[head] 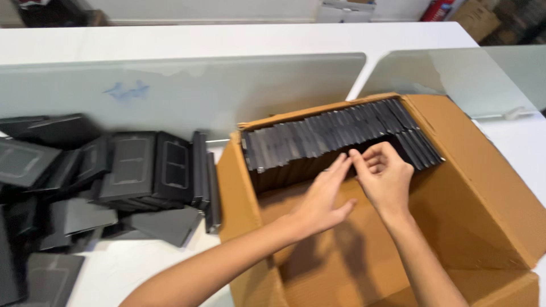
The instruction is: The person removes black boxes from a cardboard box, opens them to place an item inside, and then neatly stacks the boxes back into the large cardboard container.
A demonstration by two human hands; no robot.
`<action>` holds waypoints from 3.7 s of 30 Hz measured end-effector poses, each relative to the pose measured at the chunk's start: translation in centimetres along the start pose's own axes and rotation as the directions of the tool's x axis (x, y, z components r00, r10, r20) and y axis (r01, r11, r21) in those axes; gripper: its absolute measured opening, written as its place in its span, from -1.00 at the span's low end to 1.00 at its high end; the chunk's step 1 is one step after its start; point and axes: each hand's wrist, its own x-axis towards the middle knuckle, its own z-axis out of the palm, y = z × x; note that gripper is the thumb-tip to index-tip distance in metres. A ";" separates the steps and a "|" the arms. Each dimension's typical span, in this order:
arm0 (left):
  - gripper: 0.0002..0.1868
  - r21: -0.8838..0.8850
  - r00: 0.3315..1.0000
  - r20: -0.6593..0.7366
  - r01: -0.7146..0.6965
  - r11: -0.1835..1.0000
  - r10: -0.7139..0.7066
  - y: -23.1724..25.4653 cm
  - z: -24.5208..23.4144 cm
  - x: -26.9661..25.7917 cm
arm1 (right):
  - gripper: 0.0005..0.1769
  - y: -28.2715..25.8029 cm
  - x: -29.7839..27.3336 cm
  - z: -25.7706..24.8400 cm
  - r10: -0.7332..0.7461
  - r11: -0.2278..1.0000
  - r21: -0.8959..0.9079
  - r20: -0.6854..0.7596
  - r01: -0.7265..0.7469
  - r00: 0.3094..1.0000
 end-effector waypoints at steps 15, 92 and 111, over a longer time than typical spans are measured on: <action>-0.45 -0.311 0.469 -0.600 0.611 0.728 -0.649 -7.9 -22.8 -20.4 | -0.28 -10.5 -11.4 25.3 0.139 0.985 -0.164 0.601 -0.049 0.787; 0.53 0.009 0.740 -0.445 0.567 0.824 -0.505 -0.5 -31.5 -35.3 | -0.47 -23.2 -22.3 30.4 -0.051 0.995 0.097 0.737 -0.031 0.674; -0.62 0.026 0.731 -0.395 0.615 0.788 -0.557 -0.1 -34.2 -32.6 | -0.59 -22.6 -20.2 29.8 -0.639 0.755 0.322 0.560 0.571 0.528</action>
